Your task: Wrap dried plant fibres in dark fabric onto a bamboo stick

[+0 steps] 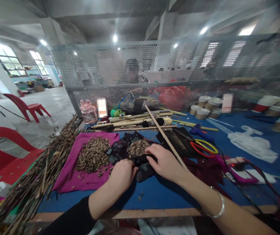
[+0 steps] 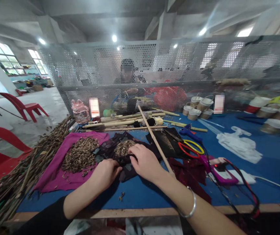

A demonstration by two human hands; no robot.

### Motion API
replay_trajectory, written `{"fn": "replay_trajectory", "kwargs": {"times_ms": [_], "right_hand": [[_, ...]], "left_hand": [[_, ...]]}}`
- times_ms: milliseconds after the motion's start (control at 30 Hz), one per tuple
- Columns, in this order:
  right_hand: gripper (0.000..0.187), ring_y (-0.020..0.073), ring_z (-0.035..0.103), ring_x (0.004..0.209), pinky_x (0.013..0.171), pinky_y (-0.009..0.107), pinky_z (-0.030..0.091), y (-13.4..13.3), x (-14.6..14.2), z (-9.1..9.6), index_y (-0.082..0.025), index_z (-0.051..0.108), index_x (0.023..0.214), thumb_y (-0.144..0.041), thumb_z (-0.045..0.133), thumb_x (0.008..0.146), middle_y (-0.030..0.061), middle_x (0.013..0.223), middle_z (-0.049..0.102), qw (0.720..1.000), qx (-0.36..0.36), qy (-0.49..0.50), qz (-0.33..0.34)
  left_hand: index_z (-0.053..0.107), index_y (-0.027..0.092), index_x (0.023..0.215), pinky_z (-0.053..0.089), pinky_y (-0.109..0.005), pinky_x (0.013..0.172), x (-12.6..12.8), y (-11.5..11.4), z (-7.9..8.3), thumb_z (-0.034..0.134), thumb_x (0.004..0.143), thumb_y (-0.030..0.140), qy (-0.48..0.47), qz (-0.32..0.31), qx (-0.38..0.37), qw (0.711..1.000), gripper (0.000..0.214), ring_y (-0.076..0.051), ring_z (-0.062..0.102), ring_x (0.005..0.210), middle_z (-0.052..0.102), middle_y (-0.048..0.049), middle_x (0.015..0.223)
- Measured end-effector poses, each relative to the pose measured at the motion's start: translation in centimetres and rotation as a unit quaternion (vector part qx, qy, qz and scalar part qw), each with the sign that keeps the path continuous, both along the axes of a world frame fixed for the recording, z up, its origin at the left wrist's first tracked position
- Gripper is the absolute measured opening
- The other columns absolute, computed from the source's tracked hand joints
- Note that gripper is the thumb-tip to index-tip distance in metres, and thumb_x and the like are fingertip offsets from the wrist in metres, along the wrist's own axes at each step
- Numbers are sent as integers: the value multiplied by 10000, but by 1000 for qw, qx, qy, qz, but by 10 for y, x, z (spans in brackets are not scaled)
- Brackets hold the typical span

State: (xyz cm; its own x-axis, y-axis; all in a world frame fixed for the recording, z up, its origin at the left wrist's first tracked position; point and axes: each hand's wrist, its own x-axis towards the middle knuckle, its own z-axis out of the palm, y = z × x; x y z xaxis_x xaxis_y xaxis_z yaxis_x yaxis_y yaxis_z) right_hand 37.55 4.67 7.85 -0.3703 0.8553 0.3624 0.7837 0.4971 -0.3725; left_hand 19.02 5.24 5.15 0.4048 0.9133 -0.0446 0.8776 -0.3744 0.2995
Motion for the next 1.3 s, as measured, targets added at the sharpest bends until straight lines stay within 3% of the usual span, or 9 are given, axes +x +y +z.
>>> {"fn": "replay_trajectory", "kwargs": {"times_ms": [267,533,700,800,900,1000,1067,1200,1300], "right_hand": [[114,176,536,779,705,294,414,-19,22,-12,-201,541,833,-168,436,803,41,817,576,996,-54,36,-55],[242,219,517,947,808,315,386,-5,10,-22,-181,504,960,-173,543,722,66,965,571,990,-95,4,-105],[258,163,547,707,633,246,371,0,8,-23,-202,455,928,-92,506,701,-3,747,564,982,-138,10,-129],[178,161,555,685,618,249,358,-3,11,-24,-208,494,830,-82,472,708,-5,716,575,983,-143,-11,-115],[238,187,582,824,714,276,387,-9,14,-25,-208,555,877,-74,451,709,28,862,628,986,-136,-20,-94],[376,199,565,946,816,296,395,-15,17,-27,-211,573,1037,-64,432,721,55,996,626,990,-124,-11,-70],[360,195,561,931,804,290,404,-18,18,-28,-211,606,1012,-67,408,748,62,962,619,991,-119,-23,-54],[307,176,565,828,702,261,406,-23,18,-29,-217,648,840,-74,385,774,47,843,599,988,-133,-70,-32],[293,173,571,792,685,261,400,-27,18,-27,-207,644,796,-61,394,752,45,828,597,983,-151,-104,-31]], "left_hand": [[628,151,821,470,-289,712,3,9,-11,468,831,249,54,15,-13,998,188,-240,651,835,678,-113,870],[643,154,815,479,-321,705,3,13,-12,537,789,306,40,11,0,999,187,-256,641,827,679,-121,863],[640,136,766,461,-299,663,5,17,-12,453,792,191,39,16,6,999,196,-245,649,786,681,-136,822],[634,138,726,429,-259,645,-2,17,-11,449,750,122,-4,-10,-15,1000,187,-211,643,751,682,-112,777],[623,157,763,393,-221,611,-16,14,-5,460,738,107,-89,-31,-32,995,172,-159,617,702,673,-58,744],[611,181,810,378,-212,598,-33,16,11,477,749,140,-137,-2,-28,990,152,-135,585,662,659,-19,728],[611,188,804,380,-216,608,-38,22,23,479,756,159,-147,21,-10,989,143,-132,576,652,652,-6,717],[622,178,771,409,-215,621,-28,44,39,481,770,204,-175,3,9,985,143,-134,586,670,660,-5,724],[628,170,977,432,-220,582,-14,72,45,478,802,281,-148,-38,-65,986,256,-142,609,625,684,-23,742]]}}
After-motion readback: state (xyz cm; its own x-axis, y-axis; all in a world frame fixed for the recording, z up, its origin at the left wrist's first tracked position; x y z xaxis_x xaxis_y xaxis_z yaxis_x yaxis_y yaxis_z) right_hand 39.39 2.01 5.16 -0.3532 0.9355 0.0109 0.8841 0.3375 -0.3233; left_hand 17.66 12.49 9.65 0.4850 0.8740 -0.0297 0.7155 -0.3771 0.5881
